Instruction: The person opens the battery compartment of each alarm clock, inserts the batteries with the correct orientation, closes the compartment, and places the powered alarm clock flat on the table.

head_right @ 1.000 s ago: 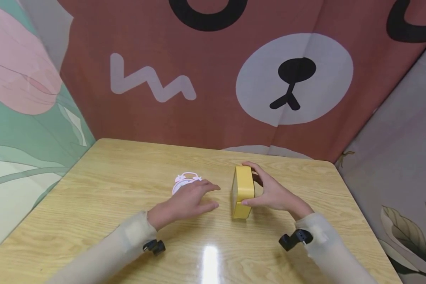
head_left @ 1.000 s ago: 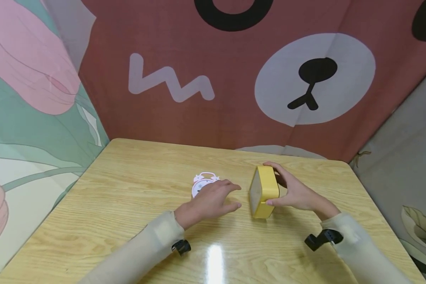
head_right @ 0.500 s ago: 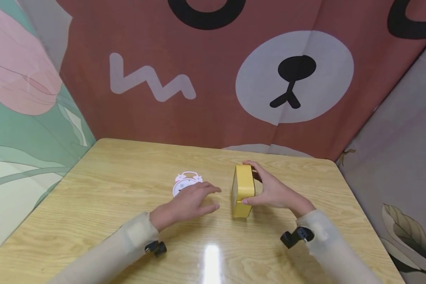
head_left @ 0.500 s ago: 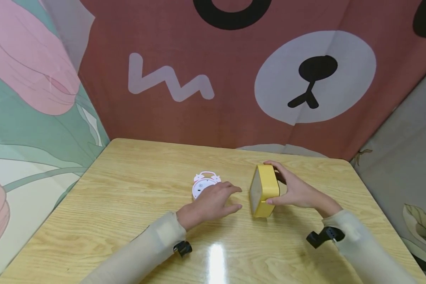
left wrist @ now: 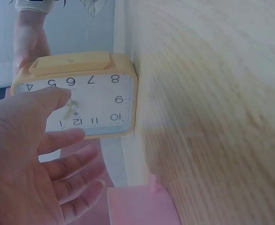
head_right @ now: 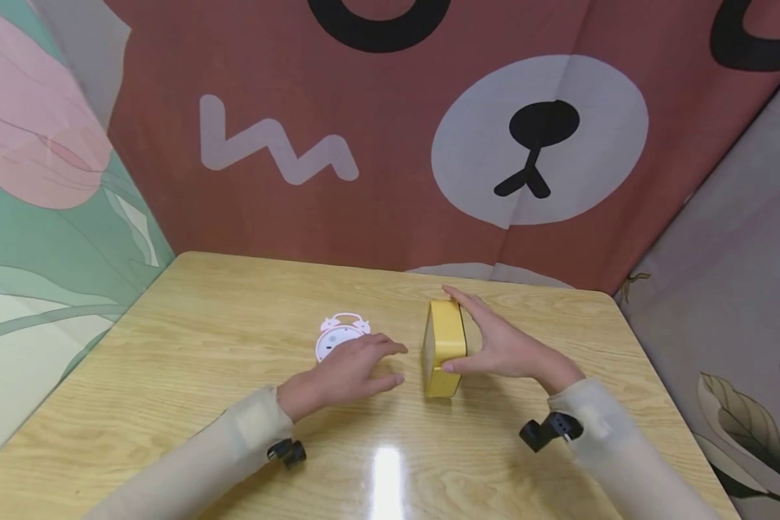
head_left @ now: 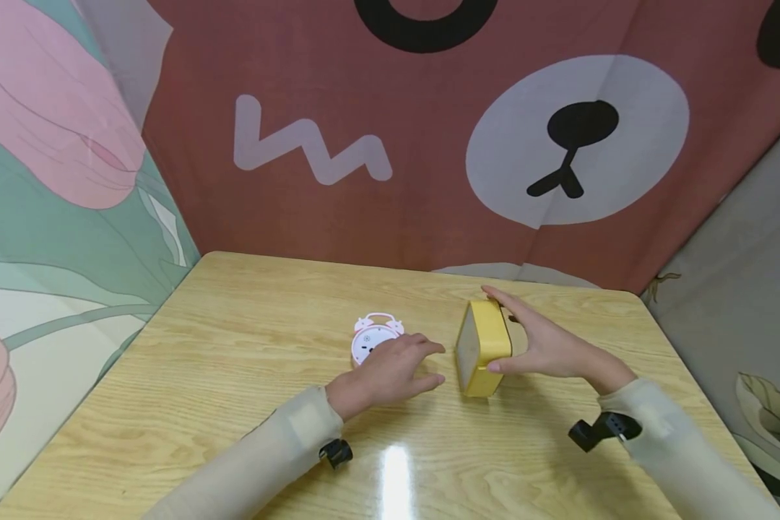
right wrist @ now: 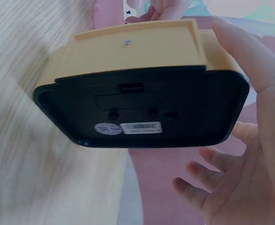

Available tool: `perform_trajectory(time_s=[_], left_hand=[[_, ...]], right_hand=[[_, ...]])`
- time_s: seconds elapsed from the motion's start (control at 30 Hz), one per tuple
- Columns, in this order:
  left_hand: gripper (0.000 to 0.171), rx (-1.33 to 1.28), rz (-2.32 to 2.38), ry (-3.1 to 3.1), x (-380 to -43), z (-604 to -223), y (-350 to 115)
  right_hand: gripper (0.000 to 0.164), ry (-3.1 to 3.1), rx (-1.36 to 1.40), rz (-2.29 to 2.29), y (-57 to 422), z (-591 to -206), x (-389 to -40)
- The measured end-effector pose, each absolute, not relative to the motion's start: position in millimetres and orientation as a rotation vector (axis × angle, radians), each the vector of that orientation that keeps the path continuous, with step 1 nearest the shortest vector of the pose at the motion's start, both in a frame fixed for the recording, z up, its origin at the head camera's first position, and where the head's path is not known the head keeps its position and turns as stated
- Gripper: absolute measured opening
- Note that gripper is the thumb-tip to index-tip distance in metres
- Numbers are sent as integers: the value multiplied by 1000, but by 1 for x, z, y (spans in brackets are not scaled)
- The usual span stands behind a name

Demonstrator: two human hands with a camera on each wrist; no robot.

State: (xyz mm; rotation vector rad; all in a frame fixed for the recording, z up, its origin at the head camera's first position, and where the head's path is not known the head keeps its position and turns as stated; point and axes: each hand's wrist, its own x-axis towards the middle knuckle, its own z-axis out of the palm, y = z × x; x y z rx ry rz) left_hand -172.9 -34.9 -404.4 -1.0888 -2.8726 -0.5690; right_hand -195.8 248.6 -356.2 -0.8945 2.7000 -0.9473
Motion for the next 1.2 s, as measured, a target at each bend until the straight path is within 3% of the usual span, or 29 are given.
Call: perform_trajectory(time_s=[0.57, 1.2], left_hand=[[47, -1089, -540, -2883, -175, -403, -33], [43, -1080, -552, -2879, -176, -402, -29]], right_hand=[[111, 2893, -1045, -383, 218, -331, -187], [120, 2955, -1054, -206, 209, -330, -190]])
